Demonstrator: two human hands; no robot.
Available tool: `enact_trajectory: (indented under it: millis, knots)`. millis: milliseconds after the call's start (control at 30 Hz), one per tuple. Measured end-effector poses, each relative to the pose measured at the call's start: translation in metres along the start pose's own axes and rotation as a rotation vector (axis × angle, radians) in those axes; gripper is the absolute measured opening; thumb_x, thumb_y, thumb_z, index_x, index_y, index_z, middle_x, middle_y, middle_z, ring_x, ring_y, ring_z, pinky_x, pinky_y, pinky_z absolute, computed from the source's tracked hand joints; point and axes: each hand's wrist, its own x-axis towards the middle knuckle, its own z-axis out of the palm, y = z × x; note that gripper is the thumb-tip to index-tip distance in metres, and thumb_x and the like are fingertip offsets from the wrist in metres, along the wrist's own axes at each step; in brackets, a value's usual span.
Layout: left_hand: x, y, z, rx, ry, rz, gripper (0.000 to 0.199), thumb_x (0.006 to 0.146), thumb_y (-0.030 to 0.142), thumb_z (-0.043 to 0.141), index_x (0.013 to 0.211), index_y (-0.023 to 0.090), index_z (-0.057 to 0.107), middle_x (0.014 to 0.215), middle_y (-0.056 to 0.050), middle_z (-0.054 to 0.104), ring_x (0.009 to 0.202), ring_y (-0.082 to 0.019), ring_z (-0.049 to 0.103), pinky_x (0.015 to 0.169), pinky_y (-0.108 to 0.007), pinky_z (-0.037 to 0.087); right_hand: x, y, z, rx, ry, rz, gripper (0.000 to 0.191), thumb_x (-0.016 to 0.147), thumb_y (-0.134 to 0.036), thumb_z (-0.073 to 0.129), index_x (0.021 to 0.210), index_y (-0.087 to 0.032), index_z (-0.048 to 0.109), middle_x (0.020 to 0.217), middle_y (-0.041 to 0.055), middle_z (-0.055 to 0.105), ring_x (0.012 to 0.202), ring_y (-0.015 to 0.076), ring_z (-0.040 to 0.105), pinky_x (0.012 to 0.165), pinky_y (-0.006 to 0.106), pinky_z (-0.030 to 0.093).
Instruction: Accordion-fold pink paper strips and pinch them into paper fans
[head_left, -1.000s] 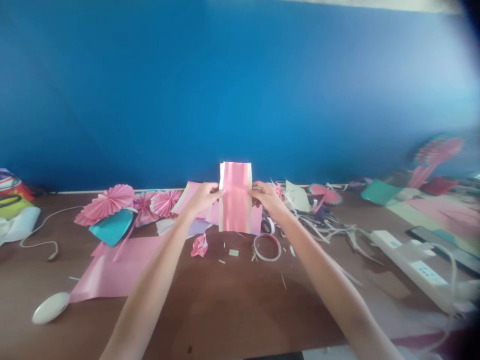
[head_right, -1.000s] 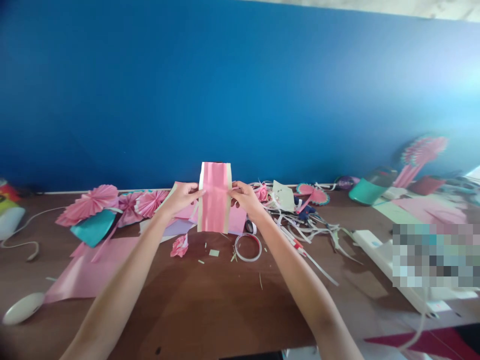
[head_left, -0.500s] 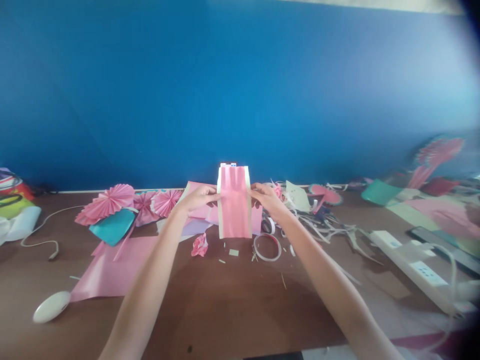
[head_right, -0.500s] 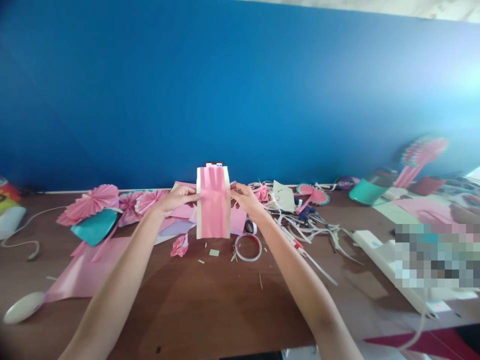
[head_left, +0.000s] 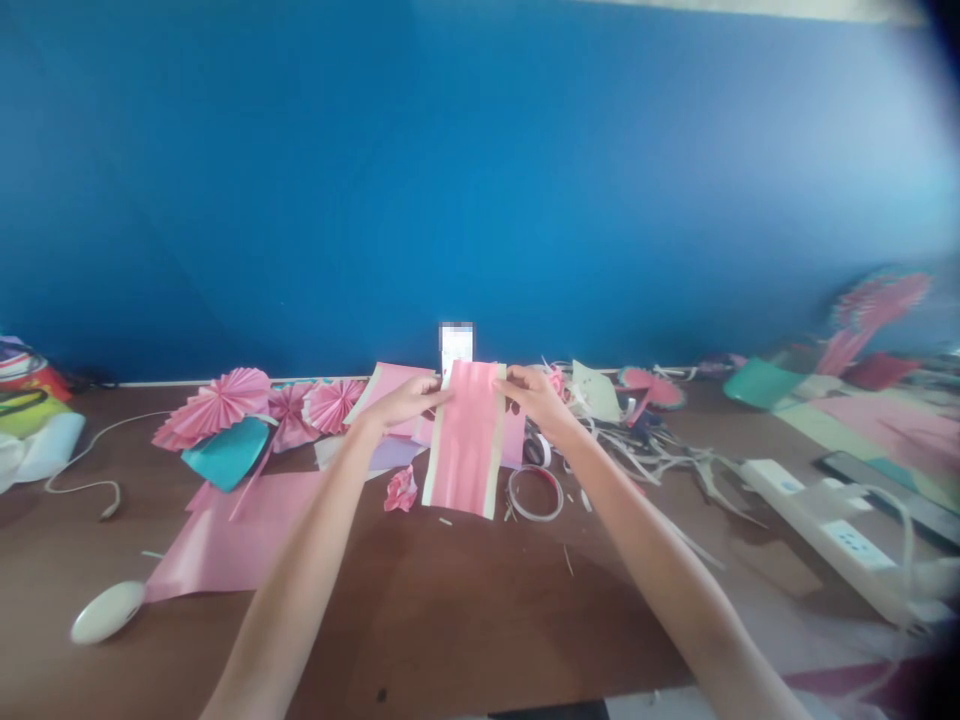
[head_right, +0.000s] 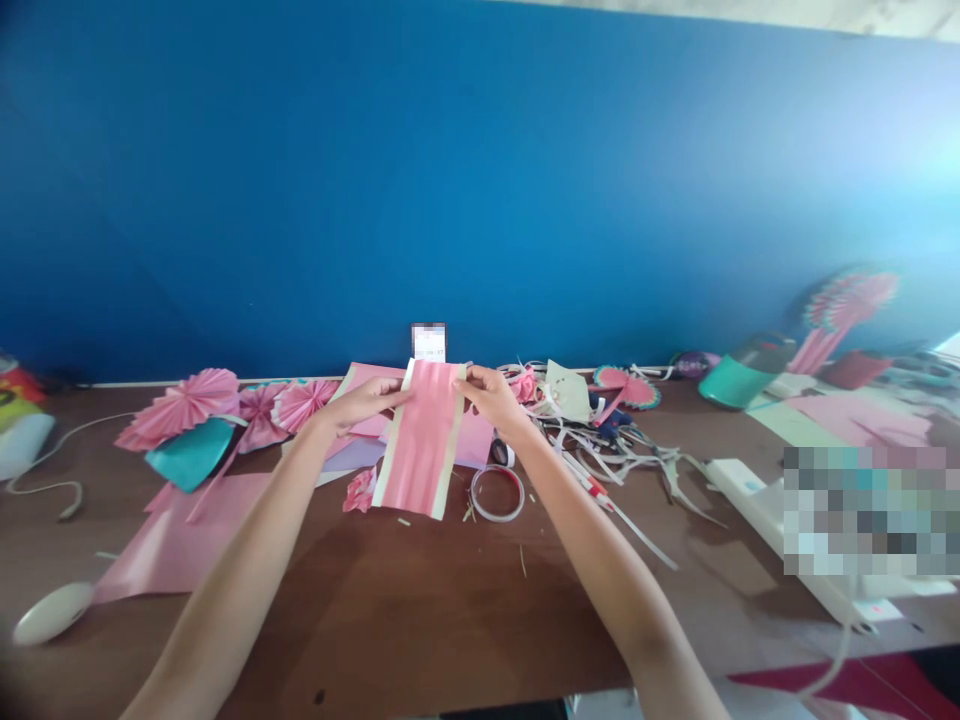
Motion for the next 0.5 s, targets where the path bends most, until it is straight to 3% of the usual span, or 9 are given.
enact_trajectory:
  millis: [100,333,500]
  knots:
    - [0.0022,-0.0017,0.0021,-0.067,0.089,0.015,0.042,0.077,0.056,0.065,0.09,0.016,0.067,0.089,-0.007,0.065,0.087,-0.022,0.059,0.079,-0.037,0.048,-0.0012,-0.0029,0.0009,0.014,0.018,0.028,0.019,0.077,-0.035,0.063,0.073,-0.019,0.055,0.058,-0.0009,0.059,0.051,0.0116,0.055,0.045,0.022,0.035]
    - [-0.004,0.007,0.0028,-0.159,0.057,0.055,0.038,0.075,0.053,0.069,0.084,0.016,0.069,0.086,-0.007,0.067,0.087,-0.022,0.061,0.083,-0.038,0.049,-0.0003,-0.0026,-0.0021,0.035,0.113,0.076,0.019,0.073,-0.03,0.064,0.086,-0.018,0.058,0.057,-0.0045,0.056,0.046,0.0088,0.047,0.043,0.022,0.034]
    - [-0.0025,0.008,0.003,-0.201,0.166,0.073,0.036,0.077,0.05,0.067,0.093,0.018,0.071,0.096,-0.007,0.07,0.091,-0.022,0.062,0.083,-0.037,0.049,-0.0018,-0.0023,-0.0004,0.029,0.057,0.072,0.036,0.074,-0.031,0.066,0.106,-0.021,0.053,0.069,-0.0029,0.062,0.059,0.0112,0.053,0.047,0.021,0.038]
